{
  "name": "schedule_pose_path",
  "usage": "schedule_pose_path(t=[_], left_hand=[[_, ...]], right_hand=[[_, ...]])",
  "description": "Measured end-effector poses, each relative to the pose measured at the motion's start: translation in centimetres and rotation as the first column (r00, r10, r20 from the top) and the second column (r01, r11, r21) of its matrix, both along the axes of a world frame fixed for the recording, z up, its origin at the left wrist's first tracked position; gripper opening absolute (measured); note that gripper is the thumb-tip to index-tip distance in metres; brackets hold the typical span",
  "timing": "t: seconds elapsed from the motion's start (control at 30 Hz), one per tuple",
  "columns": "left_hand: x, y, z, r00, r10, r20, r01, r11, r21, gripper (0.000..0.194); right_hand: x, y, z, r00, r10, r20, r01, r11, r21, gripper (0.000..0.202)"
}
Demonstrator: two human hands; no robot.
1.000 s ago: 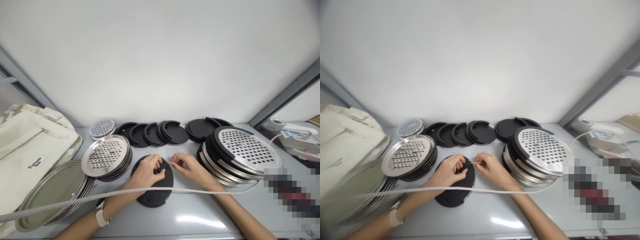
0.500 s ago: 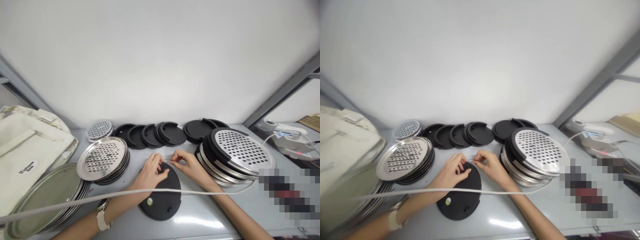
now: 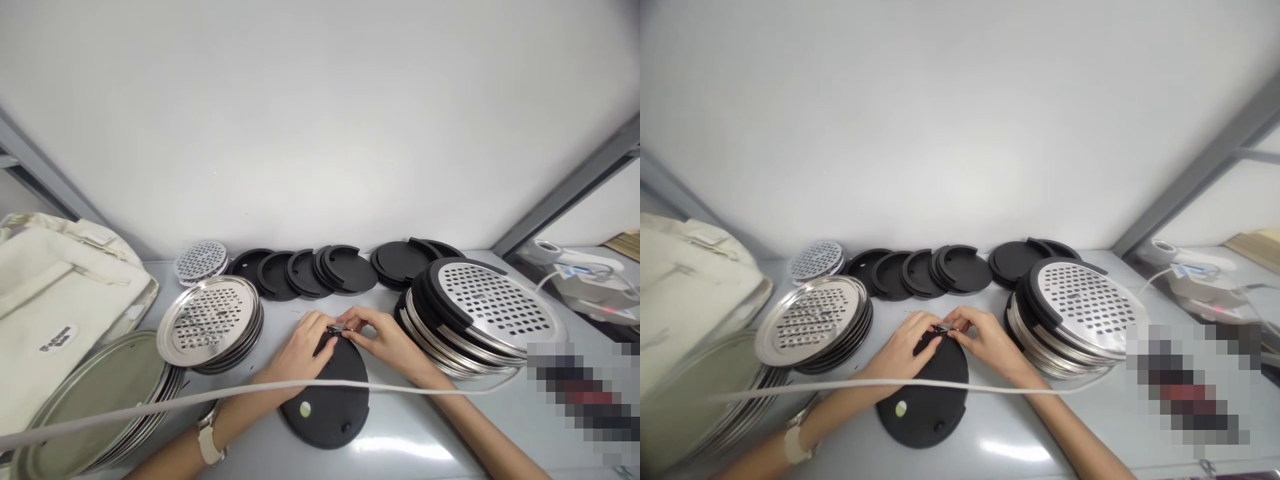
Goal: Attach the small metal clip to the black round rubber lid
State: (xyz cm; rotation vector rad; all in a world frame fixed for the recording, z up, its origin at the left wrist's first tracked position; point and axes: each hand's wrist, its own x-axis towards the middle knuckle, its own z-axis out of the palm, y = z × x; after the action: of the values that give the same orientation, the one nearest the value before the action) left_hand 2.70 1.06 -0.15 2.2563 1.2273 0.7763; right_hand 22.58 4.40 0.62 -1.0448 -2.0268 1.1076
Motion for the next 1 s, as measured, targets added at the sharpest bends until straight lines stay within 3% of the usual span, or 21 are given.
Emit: schedule_pose_path(t=[0.2,0.5,1.0], left_hand=[[0.0,-0.6,0.2,0.99,-0.023,-0.14,0.034,0.996,0.076,0.018],[0.3,-0.5,0.6,0.988,-0.037,-0.152,0.045,0.998,0.05,0.026],[0.3,-0.5,0.5,0.988,-0.039,-0.146,0.047,0.997,0.055,0.023]], right_hand=[[0.2,0.0,-0.2,1.0,0.011,0.026,-0.011,1.0,-0.008,0.013],[0.4,0.0,-0.5,0.996,0.034,0.088,-0.028,0.998,-0.062,0.016],[-0.3,-0.9,0.6,0.975,0.097,0.201,-0.097,0.995,-0.013,0.016]])
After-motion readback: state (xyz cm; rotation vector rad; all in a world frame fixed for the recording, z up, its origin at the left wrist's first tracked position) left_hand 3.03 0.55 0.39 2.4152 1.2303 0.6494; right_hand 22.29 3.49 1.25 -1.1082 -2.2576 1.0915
